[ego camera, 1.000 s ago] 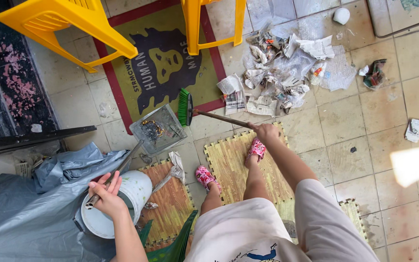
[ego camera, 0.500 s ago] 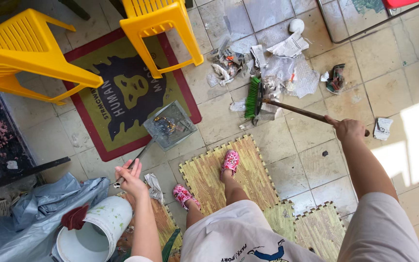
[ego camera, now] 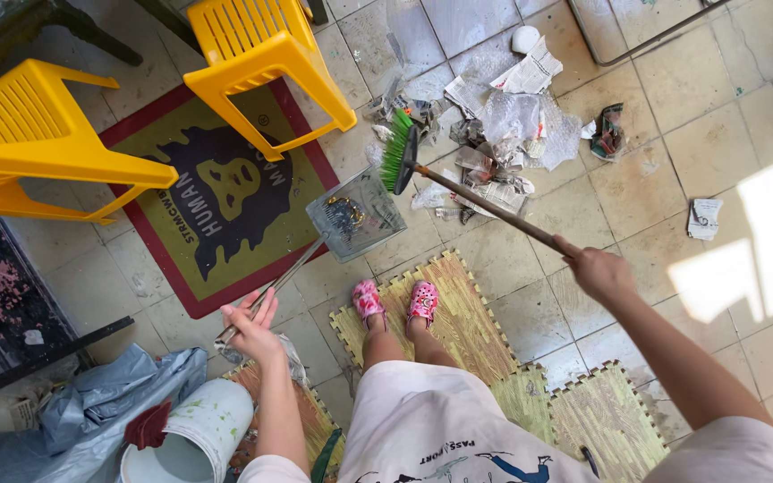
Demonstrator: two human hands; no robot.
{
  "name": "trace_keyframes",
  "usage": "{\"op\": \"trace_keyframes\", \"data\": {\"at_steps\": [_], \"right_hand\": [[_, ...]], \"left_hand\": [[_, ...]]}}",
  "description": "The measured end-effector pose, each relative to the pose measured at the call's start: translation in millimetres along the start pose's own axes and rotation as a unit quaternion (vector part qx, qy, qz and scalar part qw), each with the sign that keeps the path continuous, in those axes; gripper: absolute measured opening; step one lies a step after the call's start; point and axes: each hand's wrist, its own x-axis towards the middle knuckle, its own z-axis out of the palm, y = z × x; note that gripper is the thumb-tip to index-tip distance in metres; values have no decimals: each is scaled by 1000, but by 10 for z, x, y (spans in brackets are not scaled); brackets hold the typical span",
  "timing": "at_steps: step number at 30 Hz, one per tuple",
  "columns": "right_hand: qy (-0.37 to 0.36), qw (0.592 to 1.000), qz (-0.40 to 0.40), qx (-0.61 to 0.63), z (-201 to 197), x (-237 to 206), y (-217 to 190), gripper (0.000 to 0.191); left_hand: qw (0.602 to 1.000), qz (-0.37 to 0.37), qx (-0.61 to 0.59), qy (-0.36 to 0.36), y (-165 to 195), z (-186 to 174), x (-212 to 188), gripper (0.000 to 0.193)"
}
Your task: The person sweeps paper scraps and debris across the tiled floor using a push broom, gathering piles into a metal dustpan held in the other hand. They carry the dustpan to an open cardboard box and sweep the collected debris into it, then return to sweep more areas of the floor.
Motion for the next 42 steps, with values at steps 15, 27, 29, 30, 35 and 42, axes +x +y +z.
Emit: {"op": "trace_keyframes", "data": {"at_steps": [15, 27, 29, 30, 35, 42], "right_hand": [[-65, 993, 45, 88, -498, 1376, -2462, 41], [-107, 968, 229, -9, 109, 571, -199, 70], [-123, 957, 264, 6, 181, 480, 126, 60], [-135, 949, 283, 14, 239, 398, 282, 56], [-99, 966, 215, 102, 524, 0, 685, 49], [-41, 960, 150, 232, 543, -458, -5, 54]], "left_hand": [[994, 13, 102, 34, 436, -354, 1185, 47], [994, -24, 101, -23, 115, 377, 1375, 47], [995, -32, 96, -15, 44, 600, 1284, 47], [994, -33, 101, -24, 17, 707, 1233, 48], [993, -40, 92, -57, -84, 1206, 941, 52], [997, -43, 54, -29, 171, 1469, 653, 47]]}}
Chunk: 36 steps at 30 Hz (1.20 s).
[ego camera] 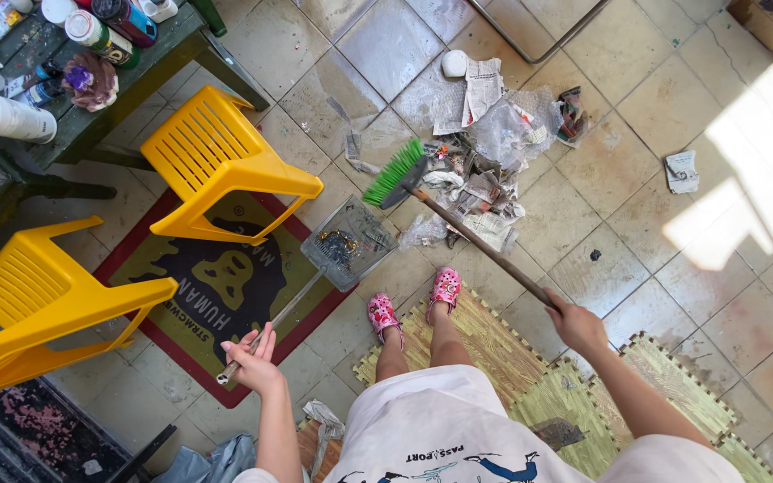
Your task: The person sweeps paper scraps and debris across the tiled floor using a push broom, gathering piles into a metal dustpan held in the other hand. They carry the dustpan to an open cardboard box and sweep the collected debris into it, then return to sweep more areas of the floor.
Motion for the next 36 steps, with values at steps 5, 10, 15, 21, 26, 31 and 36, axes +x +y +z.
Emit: {"op": "trace_keyframes", "data": {"at_steps": [5, 10, 15, 21, 26, 31, 36], "right_hand": [[4, 996, -78, 53, -243, 601, -1344, 52], [-4, 993, -116, -19, -715, 1337, -2758, 64], [-59, 997, -39, -29, -768, 1482, -2971, 63], [-80, 995, 41, -52, -477, 1234, -1207, 56], [-51, 994, 75, -65, -263, 800, 300, 62], [-23, 996, 67, 59, 142, 352, 899, 56], [-14, 970, 67, 235, 826, -749, 753, 61]], "left_hand": [[999, 12, 2, 37, 249, -48, -79, 46], [998, 33, 27, 35, 243, -134, -194, 45], [997, 54, 51, 22, 133, -207, -154, 45], [994, 54, 94, 8, 33, -210, -101, 48], [993, 36, 114, -17, -93, 7, -117, 49], [990, 26, 119, -65, -179, 289, -175, 50], [988, 2, 117, -105, -111, 457, -199, 54]]}}
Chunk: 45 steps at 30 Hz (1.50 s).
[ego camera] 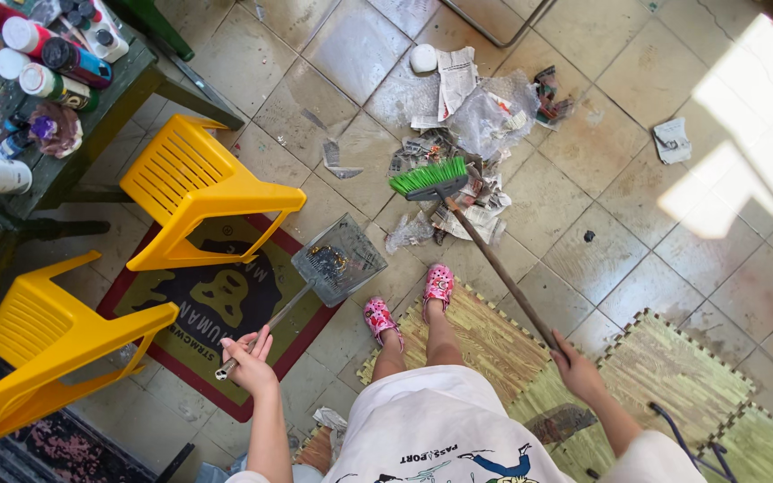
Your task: The person sweeps paper scraps and debris across the tiled floor using a push broom, gathering piles into a metal dustpan held in the other hand. They carry the dustpan to an open cardboard box and sweep the collected debris into it, then return to sweep more areas of the floor.
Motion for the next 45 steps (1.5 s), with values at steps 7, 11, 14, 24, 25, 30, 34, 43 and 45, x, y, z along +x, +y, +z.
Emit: {"op": "trace_keyframes", "data": {"at_steps": [7, 11, 14, 24, 25, 30, 34, 43, 45], "right_hand": [[11, 990, 141, 23, 1091, -1625, 233, 60], [33, 986, 153, 58, 1720, -1823, 90, 61], [-16, 984, 174, 21, 2000, -1443, -234, 58], [74, 982, 125, 122, 1413, 485, -1733, 59], [95, 980, 116, 135, 1269, 638, -1798, 58], [117, 979, 86, 142, 775, 948, -1819, 59], [49, 966, 97, 234, 728, 743, -1505, 59], [-142, 748, 275, 586, 537, -645, -605, 54], [-141, 725, 286, 610, 379, -766, -438, 52]], "left_hand": [[999, -5, 0, -50, 59, 29, 252, 54], [996, 10, 10, -84, -47, -15, 365, 50], [996, 10, -1, -88, -107, -76, 413, 56], [999, 2, 12, -44, -230, -25, 405, 54], [999, -1, 11, -44, -249, 12, 369, 53], [999, -6, 14, -46, -349, 229, 170, 54], [998, -9, 18, -56, -453, 390, 5, 53], [997, -46, -22, -63, -644, 820, -235, 46], [996, -37, -19, -77, -672, 882, -278, 46]]}}
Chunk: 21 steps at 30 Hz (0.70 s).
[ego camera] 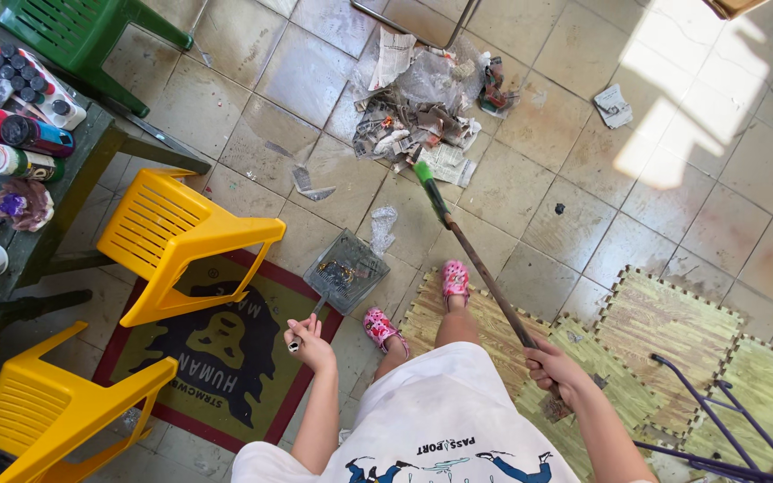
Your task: The person sweeps paper scraps and debris across the tiled floor using a push broom, gathering piles into a metal dustpan held in the other hand. They carry the dustpan to an open cardboard box and sweep the collected debris into it, then return to sweep more areas of the floor.
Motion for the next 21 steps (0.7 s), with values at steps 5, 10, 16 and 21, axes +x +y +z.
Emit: {"op": "trace_keyframes", "data": {"at_steps": [5, 10, 16, 21], "right_hand": [[-7, 995, -35, 98, -624, -85, -684, 30], [76, 989, -116, -52, -1021, 75, -2302, 25], [175, 940, -169, -240, -833, 501, -4454, 24], [221, 872, -159, -408, -192, 928, -5419, 26]], "left_hand": [[1000, 20, 8, -3, -25, 261, -74, 43], [995, -35, 44, 78, 100, 525, -97, 36], [879, 86, 453, 118, 377, 651, 12, 24], [951, -3, 280, 133, 287, 1243, 86, 28]]}}
